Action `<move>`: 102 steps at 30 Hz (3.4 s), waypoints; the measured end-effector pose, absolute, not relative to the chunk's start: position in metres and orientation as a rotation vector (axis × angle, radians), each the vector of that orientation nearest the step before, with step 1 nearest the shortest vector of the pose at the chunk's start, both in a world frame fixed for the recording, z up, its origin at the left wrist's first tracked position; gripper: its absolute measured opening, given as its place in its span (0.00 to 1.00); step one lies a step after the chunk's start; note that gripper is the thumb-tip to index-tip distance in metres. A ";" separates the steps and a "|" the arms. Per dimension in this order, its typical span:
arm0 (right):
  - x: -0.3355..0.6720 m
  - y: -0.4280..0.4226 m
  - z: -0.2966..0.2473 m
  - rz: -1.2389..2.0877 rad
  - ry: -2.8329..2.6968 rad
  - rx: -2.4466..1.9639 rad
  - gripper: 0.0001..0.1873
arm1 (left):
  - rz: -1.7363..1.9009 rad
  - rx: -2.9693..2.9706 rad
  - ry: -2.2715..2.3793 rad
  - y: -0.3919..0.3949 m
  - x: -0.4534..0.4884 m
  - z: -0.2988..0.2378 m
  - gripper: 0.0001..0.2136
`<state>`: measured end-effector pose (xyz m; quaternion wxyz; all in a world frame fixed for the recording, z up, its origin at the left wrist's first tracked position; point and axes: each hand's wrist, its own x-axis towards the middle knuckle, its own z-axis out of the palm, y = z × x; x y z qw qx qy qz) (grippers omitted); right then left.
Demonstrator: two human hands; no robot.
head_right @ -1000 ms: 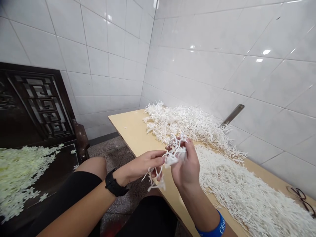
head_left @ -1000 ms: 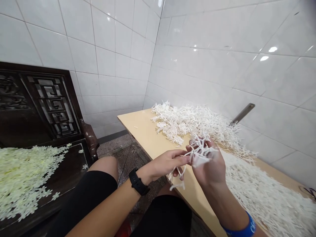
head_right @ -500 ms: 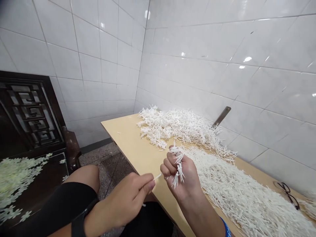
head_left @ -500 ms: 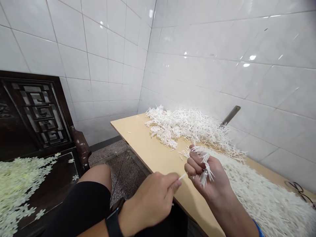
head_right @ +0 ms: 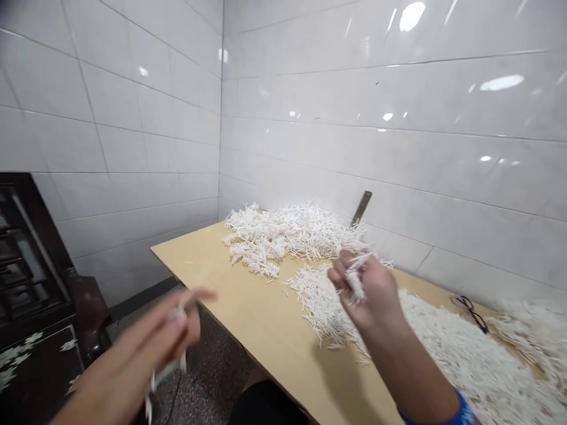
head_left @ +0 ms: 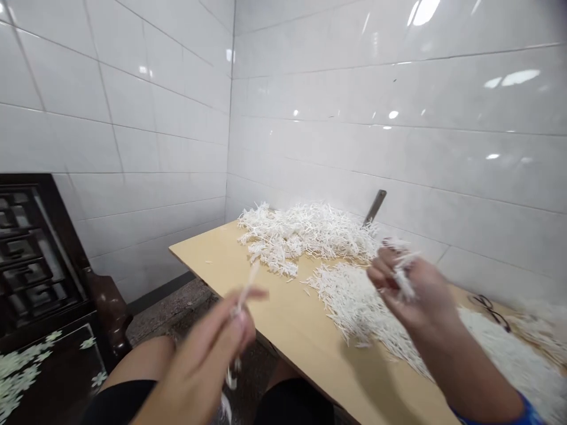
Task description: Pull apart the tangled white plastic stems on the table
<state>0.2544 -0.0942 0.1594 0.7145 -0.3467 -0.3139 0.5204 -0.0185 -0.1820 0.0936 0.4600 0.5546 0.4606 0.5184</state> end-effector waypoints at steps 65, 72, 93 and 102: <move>0.304 -0.022 0.049 0.854 -1.556 -1.456 0.21 | 0.990 1.762 1.302 -0.023 0.027 -0.031 0.18; 0.291 -0.050 0.039 0.662 -1.515 -1.293 0.19 | 1.210 2.006 1.363 -0.036 0.045 -0.013 0.29; 0.320 -0.068 0.006 0.436 -1.732 -1.393 0.19 | 0.756 1.456 0.609 -0.010 0.171 0.015 0.20; 0.351 -0.075 0.018 0.056 -1.805 -1.663 0.19 | 0.562 1.275 0.551 0.024 0.214 0.026 0.16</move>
